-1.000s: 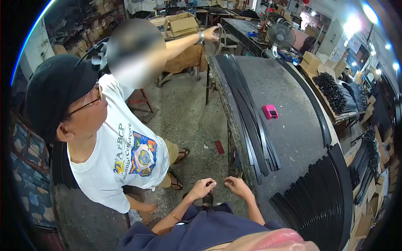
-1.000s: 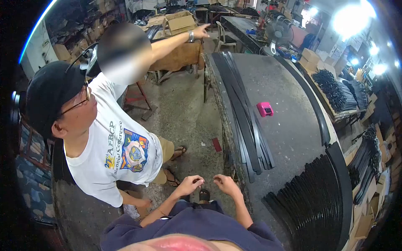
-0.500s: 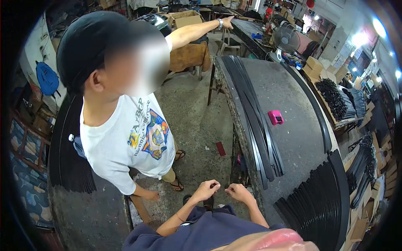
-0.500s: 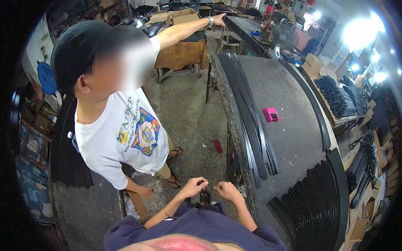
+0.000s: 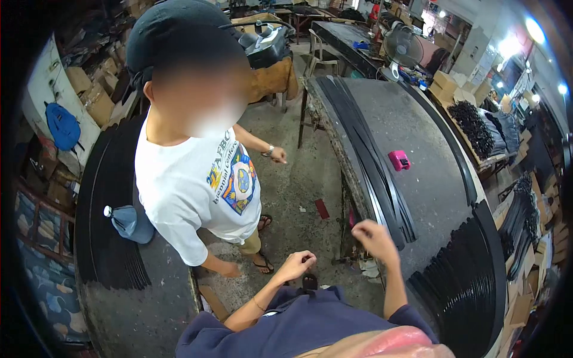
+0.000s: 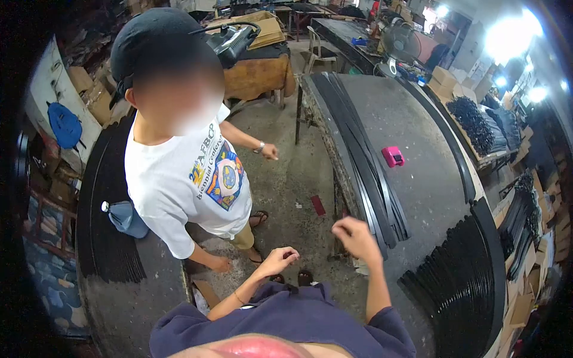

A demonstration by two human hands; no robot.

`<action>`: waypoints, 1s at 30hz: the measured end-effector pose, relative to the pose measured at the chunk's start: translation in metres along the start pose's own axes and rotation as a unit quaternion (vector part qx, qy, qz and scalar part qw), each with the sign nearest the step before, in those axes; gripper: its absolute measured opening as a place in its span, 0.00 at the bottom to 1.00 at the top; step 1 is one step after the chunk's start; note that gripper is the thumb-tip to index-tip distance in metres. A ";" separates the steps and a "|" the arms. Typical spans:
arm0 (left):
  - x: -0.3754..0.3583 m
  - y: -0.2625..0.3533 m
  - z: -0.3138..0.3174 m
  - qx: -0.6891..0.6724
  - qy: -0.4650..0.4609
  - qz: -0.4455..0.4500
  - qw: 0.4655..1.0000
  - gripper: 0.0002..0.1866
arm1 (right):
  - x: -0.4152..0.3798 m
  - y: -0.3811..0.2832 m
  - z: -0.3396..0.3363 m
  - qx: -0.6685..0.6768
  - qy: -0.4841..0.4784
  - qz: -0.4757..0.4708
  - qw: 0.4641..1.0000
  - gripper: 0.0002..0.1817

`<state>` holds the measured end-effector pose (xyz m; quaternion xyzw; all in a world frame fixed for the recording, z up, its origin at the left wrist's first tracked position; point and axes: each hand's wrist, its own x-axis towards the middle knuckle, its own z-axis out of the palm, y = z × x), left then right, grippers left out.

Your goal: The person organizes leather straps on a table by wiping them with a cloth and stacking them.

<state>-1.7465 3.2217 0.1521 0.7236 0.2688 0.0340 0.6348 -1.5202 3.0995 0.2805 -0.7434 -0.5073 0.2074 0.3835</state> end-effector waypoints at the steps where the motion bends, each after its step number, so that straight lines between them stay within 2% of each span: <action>1: 0.004 -0.005 -0.003 0.003 -0.014 0.008 1.000 0.14 | 0.006 -0.020 -0.018 -0.012 0.048 -0.041 0.998 0.05; 2: 0.004 -0.009 -0.003 0.006 -0.029 0.016 0.999 0.14 | 0.009 -0.053 -0.042 -0.049 0.082 -0.070 0.993 0.04; 4: 0.004 -0.005 -0.003 0.021 -0.046 0.026 0.998 0.15 | 0.004 -0.106 -0.085 -0.078 0.220 -0.174 0.957 0.06; 5: 0.002 -0.004 0.001 0.030 -0.054 0.036 0.997 0.15 | -0.008 -0.133 -0.103 -0.115 0.276 -0.239 0.924 0.06; 6: 0.004 -0.003 0.002 0.036 -0.060 0.034 0.997 0.15 | -0.018 -0.149 -0.116 -0.065 0.322 -0.287 0.900 0.05; 7: 0.007 -0.003 0.004 0.043 -0.071 0.052 0.995 0.15 | -0.027 -0.167 -0.128 -0.072 0.351 -0.370 0.857 0.09; 8: 0.011 -0.001 0.005 0.048 -0.081 0.069 0.993 0.15 | -0.035 -0.180 -0.141 -0.097 0.368 -0.434 0.817 0.12; 9: 0.013 0.006 0.006 0.070 -0.091 0.065 0.991 0.15 | -0.045 -0.192 -0.170 -0.168 0.304 -0.505 0.790 0.15; 13: 0.023 0.017 0.009 0.076 -0.110 0.055 0.990 0.15 | -0.063 -0.241 -0.194 -0.219 0.323 -0.650 0.653 0.15; 15: 0.031 0.016 0.011 0.076 -0.104 0.075 0.989 0.15 | -0.060 -0.252 -0.196 -0.240 0.315 -0.683 0.613 0.15; 18: 0.041 0.024 0.018 0.064 -0.064 0.055 0.994 0.14 | -0.064 -0.264 -0.207 -0.274 0.315 -0.700 0.580 0.16; 21: 0.056 0.022 0.029 0.015 -0.056 0.056 0.997 0.14 | -0.071 -0.267 -0.215 -0.309 0.320 -0.690 0.571 0.16; 24: 0.075 0.026 0.044 0.053 -0.097 0.041 0.993 0.14 | -0.081 -0.267 -0.227 -0.342 0.332 -0.668 0.572 0.16; 26: 0.076 0.036 0.051 0.097 -0.131 0.086 0.983 0.13 | -0.086 -0.266 -0.238 -0.356 0.341 -0.652 0.576 0.16; 28: 0.094 0.045 0.055 0.106 -0.166 0.185 0.963 0.13 | -0.094 -0.266 -0.233 -0.382 0.344 -0.654 0.556 0.16; 29: 0.100 0.043 0.062 0.105 -0.166 0.203 0.959 0.13 | -0.100 -0.267 -0.238 -0.396 0.341 -0.653 0.549 0.16; 30: 0.107 0.035 0.064 0.124 -0.185 0.185 0.957 0.13 | -0.104 -0.266 -0.235 -0.406 0.343 -0.649 0.543 0.16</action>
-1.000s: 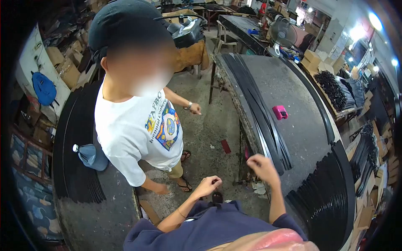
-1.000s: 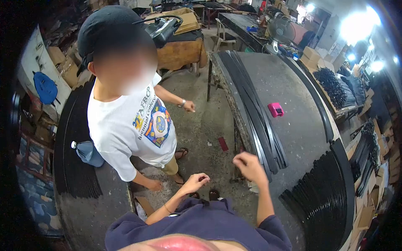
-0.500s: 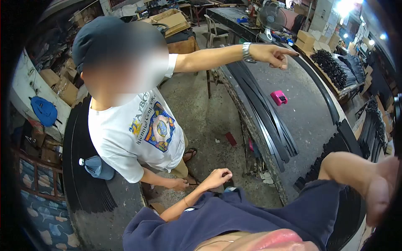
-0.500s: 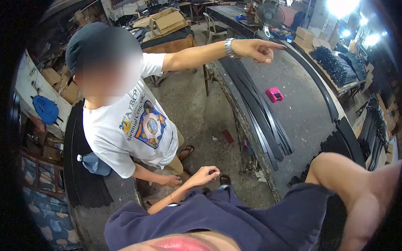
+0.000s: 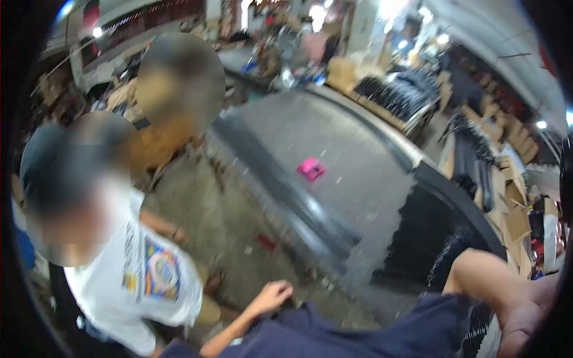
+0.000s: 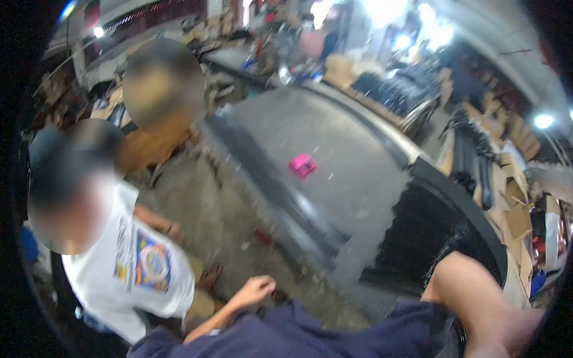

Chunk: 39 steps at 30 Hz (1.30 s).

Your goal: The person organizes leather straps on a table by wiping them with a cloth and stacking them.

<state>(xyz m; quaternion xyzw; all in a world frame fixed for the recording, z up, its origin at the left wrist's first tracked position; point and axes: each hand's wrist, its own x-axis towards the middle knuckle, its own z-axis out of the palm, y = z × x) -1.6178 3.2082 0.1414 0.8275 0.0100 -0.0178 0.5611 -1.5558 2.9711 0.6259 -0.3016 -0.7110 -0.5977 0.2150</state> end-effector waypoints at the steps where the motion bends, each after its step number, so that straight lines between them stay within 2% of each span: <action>1: 0.004 0.000 -0.002 0.004 -0.024 -0.021 0.999 0.13 | -0.004 0.000 -0.003 -0.012 -0.003 0.001 1.000 0.16; 4: 0.020 0.023 -0.008 0.025 -0.069 -0.067 0.995 0.15 | -0.009 0.004 -0.013 -0.044 -0.024 -0.005 0.999 0.16; 5: 0.035 0.028 -0.006 0.027 -0.083 -0.050 0.995 0.15 | -0.011 0.005 -0.015 -0.051 -0.034 -0.004 0.998 0.16; 7: 0.031 0.029 -0.004 0.044 -0.085 -0.096 0.991 0.17 | -0.017 0.006 -0.019 -0.072 -0.039 0.009 0.997 0.16; 10: 0.030 0.022 0.001 0.021 -0.072 -0.064 0.995 0.16 | -0.026 0.008 -0.021 -0.086 -0.037 0.038 0.995 0.16; 14: 0.040 0.022 0.000 0.037 -0.111 -0.109 0.987 0.16 | -0.035 0.012 -0.022 -0.084 -0.028 0.044 0.995 0.16; 16: 0.038 0.018 0.004 0.016 -0.121 -0.082 0.989 0.15 | -0.042 0.018 -0.017 -0.070 -0.027 0.056 0.996 0.16; 17: 0.040 0.025 0.000 0.048 -0.121 -0.077 0.989 0.15 | -0.045 0.021 -0.014 -0.066 -0.019 0.057 0.996 0.16; 20: 0.052 0.021 -0.001 0.009 -0.113 -0.077 0.991 0.15 | -0.056 0.029 -0.006 -0.035 0.011 0.049 0.998 0.16; 22: 0.061 0.016 0.000 0.022 -0.080 -0.030 0.996 0.14 | -0.063 0.034 0.001 -0.008 0.037 0.042 0.998 0.16; 26: 0.077 0.022 0.003 0.030 -0.039 -0.009 0.999 0.14 | -0.073 0.043 0.013 0.042 0.071 0.054 0.995 0.16; 28: 0.079 0.032 0.001 0.014 -0.027 -0.056 0.998 0.14 | -0.078 0.048 0.021 0.055 0.085 0.054 0.993 0.16; 29: 0.080 0.029 0.001 -0.005 -0.017 -0.045 0.999 0.15 | -0.081 0.047 0.024 0.062 0.093 0.049 0.993 0.16; 32: 0.081 0.026 0.005 -0.062 -0.012 -0.086 0.994 0.15 | -0.091 0.055 0.031 0.086 0.114 0.041 0.989 0.16; 39: 0.082 0.034 -0.011 -0.089 0.015 -0.053 0.995 0.14 | -0.106 0.059 0.046 0.118 0.154 0.024 0.981 0.16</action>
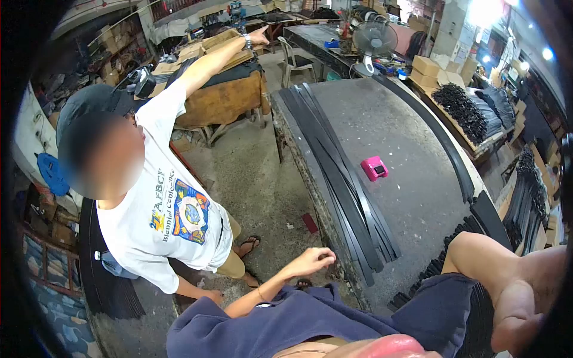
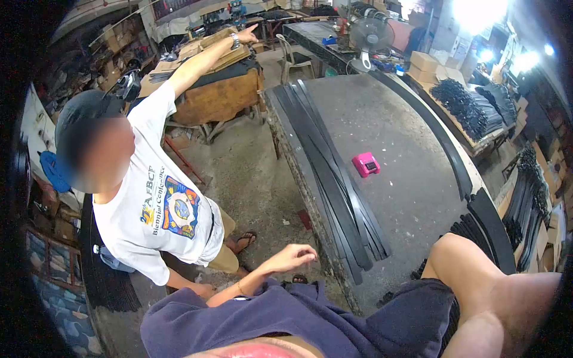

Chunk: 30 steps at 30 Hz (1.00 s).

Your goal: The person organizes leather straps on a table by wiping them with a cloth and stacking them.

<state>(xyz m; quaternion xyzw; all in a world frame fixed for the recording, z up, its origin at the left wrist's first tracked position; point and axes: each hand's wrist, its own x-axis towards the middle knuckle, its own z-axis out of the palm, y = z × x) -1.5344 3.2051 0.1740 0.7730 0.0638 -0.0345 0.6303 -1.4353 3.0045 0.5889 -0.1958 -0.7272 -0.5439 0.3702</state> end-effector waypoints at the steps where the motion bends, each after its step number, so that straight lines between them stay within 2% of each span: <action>1: 0.000 0.013 -0.012 -0.003 0.017 0.027 0.999 0.12 | -0.002 0.001 0.002 0.004 0.002 -0.001 1.000 0.16; 3: -0.010 0.081 -0.045 0.008 0.127 0.074 0.989 0.07 | -0.007 0.003 0.009 0.008 0.008 -0.003 1.000 0.16; 5: -0.035 0.166 -0.081 0.044 0.251 0.208 0.944 0.05 | -0.011 0.009 0.015 0.014 0.014 -0.001 1.000 0.16; 6: -0.054 0.199 -0.095 0.031 0.316 0.282 0.906 0.04 | -0.013 0.014 0.020 0.015 0.016 0.003 1.000 0.16; 7: -0.067 0.230 -0.103 0.046 0.383 0.419 0.822 0.05 | -0.014 0.020 0.025 0.018 0.017 0.003 1.000 0.16; 8: -0.080 0.249 -0.116 0.119 0.430 0.510 0.736 0.08 | -0.018 0.027 0.029 0.021 0.018 0.005 1.000 0.16; 9: -0.086 0.278 -0.119 0.121 0.433 0.513 0.731 0.08 | -0.021 0.032 0.035 0.019 0.020 0.003 1.000 0.16; 10: -0.092 0.310 -0.122 0.046 0.537 0.655 0.529 0.07 | -0.024 0.037 0.041 0.021 0.019 0.001 1.000 0.16; 11: -0.100 0.339 -0.125 -0.035 0.599 0.750 0.280 0.10 | -0.027 0.041 0.048 0.022 0.019 -0.006 1.000 0.16; 12: -0.119 0.351 -0.137 0.112 0.465 0.806 0.348 0.10 | -0.028 0.042 0.055 0.021 0.017 -0.017 0.999 0.16; 13: -0.128 0.352 -0.149 0.185 0.414 0.807 0.379 0.10 | -0.031 0.041 0.061 0.020 0.018 -0.024 0.999 0.16; 14: -0.132 0.353 -0.155 0.218 0.394 0.807 0.382 0.10 | -0.034 0.043 0.068 0.017 0.016 -0.027 0.999 0.16; 19: -0.135 0.342 -0.195 0.250 0.382 0.810 0.369 0.11 | -0.045 0.057 0.107 0.013 -0.001 -0.020 1.000 0.16; 30: -0.115 0.318 -0.282 0.313 0.388 0.788 0.362 0.12 | -0.095 0.096 0.198 0.024 0.039 0.009 0.999 0.16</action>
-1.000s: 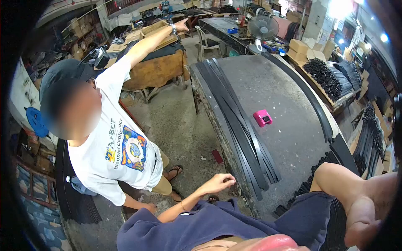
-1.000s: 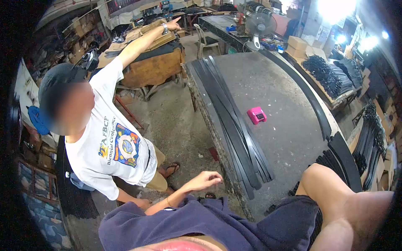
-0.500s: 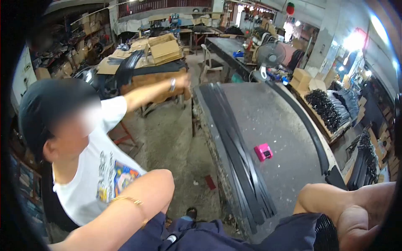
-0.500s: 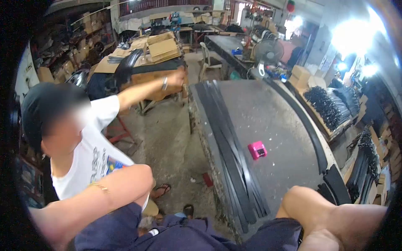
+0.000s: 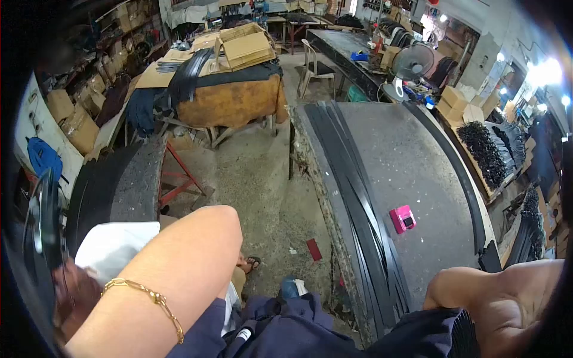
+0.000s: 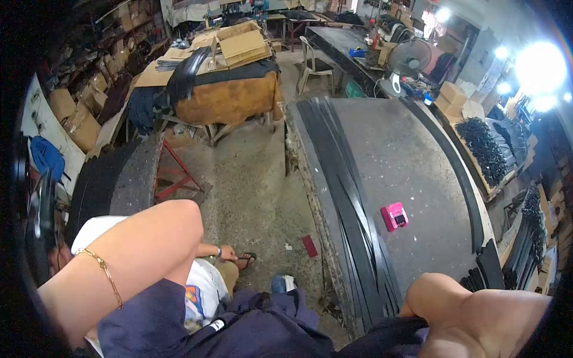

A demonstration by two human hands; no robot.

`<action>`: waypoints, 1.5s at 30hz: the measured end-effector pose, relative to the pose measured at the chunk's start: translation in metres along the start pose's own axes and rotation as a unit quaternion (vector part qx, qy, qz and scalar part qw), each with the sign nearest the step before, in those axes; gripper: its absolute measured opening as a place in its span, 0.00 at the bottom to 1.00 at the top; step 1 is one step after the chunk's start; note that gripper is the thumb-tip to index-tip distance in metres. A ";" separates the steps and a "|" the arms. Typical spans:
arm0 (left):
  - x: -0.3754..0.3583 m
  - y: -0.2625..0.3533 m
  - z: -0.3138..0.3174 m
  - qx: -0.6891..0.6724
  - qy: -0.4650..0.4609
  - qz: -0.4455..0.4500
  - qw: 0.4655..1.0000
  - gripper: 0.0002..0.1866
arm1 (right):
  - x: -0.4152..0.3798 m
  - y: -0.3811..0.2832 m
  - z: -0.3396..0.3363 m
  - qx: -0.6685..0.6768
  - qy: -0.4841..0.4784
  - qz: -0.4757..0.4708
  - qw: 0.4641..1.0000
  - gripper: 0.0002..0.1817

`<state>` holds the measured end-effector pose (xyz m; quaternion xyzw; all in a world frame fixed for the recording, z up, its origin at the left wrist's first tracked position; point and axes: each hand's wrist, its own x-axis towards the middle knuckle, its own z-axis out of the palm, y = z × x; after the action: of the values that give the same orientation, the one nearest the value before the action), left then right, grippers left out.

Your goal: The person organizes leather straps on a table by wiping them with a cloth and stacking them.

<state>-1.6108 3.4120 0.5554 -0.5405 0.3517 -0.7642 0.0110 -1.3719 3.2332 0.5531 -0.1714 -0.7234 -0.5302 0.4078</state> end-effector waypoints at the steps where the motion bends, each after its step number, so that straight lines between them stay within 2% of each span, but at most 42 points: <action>1: -0.005 -0.009 -0.001 0.000 -0.002 0.005 1.000 0.13 | -0.004 0.006 0.007 0.000 0.004 0.001 1.000 0.16; 9: -0.069 -0.119 -0.023 0.012 -0.011 0.010 1.000 0.14 | -0.071 0.072 0.076 -0.072 0.062 0.067 0.993 0.16; 12: -0.110 -0.177 -0.034 0.012 -0.012 0.014 1.000 0.14 | -0.142 0.085 0.121 -0.139 0.142 0.178 0.964 0.16; 14: -0.144 -0.219 -0.041 0.016 -0.011 0.019 1.000 0.15 | -0.209 0.087 0.154 -0.056 0.069 0.251 0.964 0.13; 16: -0.186 -0.265 -0.049 0.028 -0.010 -0.001 1.000 0.15 | -0.272 0.097 0.235 -0.152 0.055 0.374 0.913 0.11; 17: -0.207 -0.292 -0.053 0.037 -0.008 -0.014 0.999 0.15 | -0.308 0.101 0.250 -0.126 -0.046 0.486 0.864 0.10; 18: -0.232 -0.314 -0.057 0.048 0.000 -0.031 0.998 0.16 | -0.333 0.119 0.297 -0.078 -0.013 0.562 0.823 0.12; 19: -0.265 -0.337 -0.061 0.067 -0.001 -0.063 0.996 0.16 | -0.362 0.123 0.327 -0.018 -0.053 0.691 0.720 0.14; 20: -0.302 -0.357 -0.064 0.095 -0.009 -0.110 0.989 0.16 | -0.392 0.131 0.360 0.003 -0.075 0.715 0.695 0.11; 21: -0.344 -0.372 -0.069 0.138 -0.028 -0.178 0.974 0.16 | -0.428 0.131 0.390 0.024 -0.083 0.722 0.686 0.09; 22: -0.385 -0.383 -0.071 0.171 -0.057 -0.264 0.947 0.16 | -0.452 0.126 0.418 0.058 -0.085 0.779 0.619 0.09; 23: -0.425 -0.380 -0.072 0.119 -0.009 -0.515 0.849 0.17 | -0.465 0.129 0.441 0.096 -0.080 0.802 0.585 0.08; 24: -0.485 -0.381 -0.082 0.048 0.063 -0.567 0.820 0.13 | -0.471 0.139 0.462 0.138 -0.095 0.805 0.569 0.09; 25: -0.528 -0.378 -0.098 0.134 -0.020 -0.668 0.731 0.18 | -0.488 0.142 0.482 0.195 -0.091 0.815 0.539 0.10; 27: -0.586 -0.395 -0.113 0.141 -0.123 -0.752 0.632 0.23 | -0.501 0.174 0.516 0.265 -0.140 0.796 0.526 0.11; 29: -0.635 -0.426 -0.113 0.130 -0.145 -0.820 0.538 0.24 | -0.526 0.211 0.549 0.310 -0.192 0.786 0.500 0.11; 31: -0.688 -0.466 -0.108 0.102 -0.186 -0.844 0.493 0.24 | -0.569 0.246 0.584 0.319 -0.179 0.786 0.498 0.11; 33: -0.747 -0.514 -0.098 0.056 -0.281 -0.806 0.517 0.23 | -0.613 0.280 0.613 0.297 -0.205 0.768 0.529 0.13; 34: -0.780 -0.536 -0.088 0.000 -0.286 -0.796 0.533 0.22 | -0.631 0.298 0.624 0.250 -0.232 0.771 0.537 0.14; 35: -0.806 -0.564 -0.079 -0.035 -0.329 -0.765 0.553 0.21 | -0.645 0.317 0.638 0.238 -0.201 0.824 0.473 0.14; 36: -0.839 -0.590 -0.068 -0.087 -0.358 -0.744 0.557 0.22 | -0.667 0.332 0.652 0.197 -0.198 0.834 0.475 0.15; 38: -0.911 -0.640 -0.048 -0.187 -0.424 -0.717 0.521 0.21 | -0.695 0.361 0.673 0.156 -0.198 0.841 0.478 0.15; 39: -0.948 -0.661 -0.036 -0.191 -0.451 -0.685 0.539 0.22 | -0.705 0.377 0.679 0.145 -0.213 0.839 0.480 0.15; 41: -1.016 -0.701 -0.017 -0.211 -0.520 -0.670 0.486 0.20 | -0.723 0.401 0.695 0.130 -0.215 0.839 0.482 0.15; 42: -1.059 -0.719 -0.016 -0.213 -0.526 -0.664 0.487 0.20 | -0.733 0.413 0.701 0.128 -0.212 0.852 0.461 0.15; 43: -1.106 -0.727 -0.016 -0.222 -0.556 -0.680 0.423 0.19 | -0.744 0.423 0.706 0.124 -0.211 0.864 0.440 0.16; 44: -1.149 -0.730 -0.017 -0.228 -0.582 -0.693 0.359 0.18 | -0.753 0.431 0.711 0.119 -0.208 0.864 0.442 0.16; 45: -1.186 -0.733 -0.025 -0.210 -0.610 -0.680 0.349 0.18 | -0.765 0.442 0.717 0.102 -0.218 0.873 0.425 0.15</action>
<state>-0.8728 4.4477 -0.0163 -0.8961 -0.0912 0.1293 -0.4147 -0.8985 4.1916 0.1646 -0.7782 -0.3009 0.2417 0.4955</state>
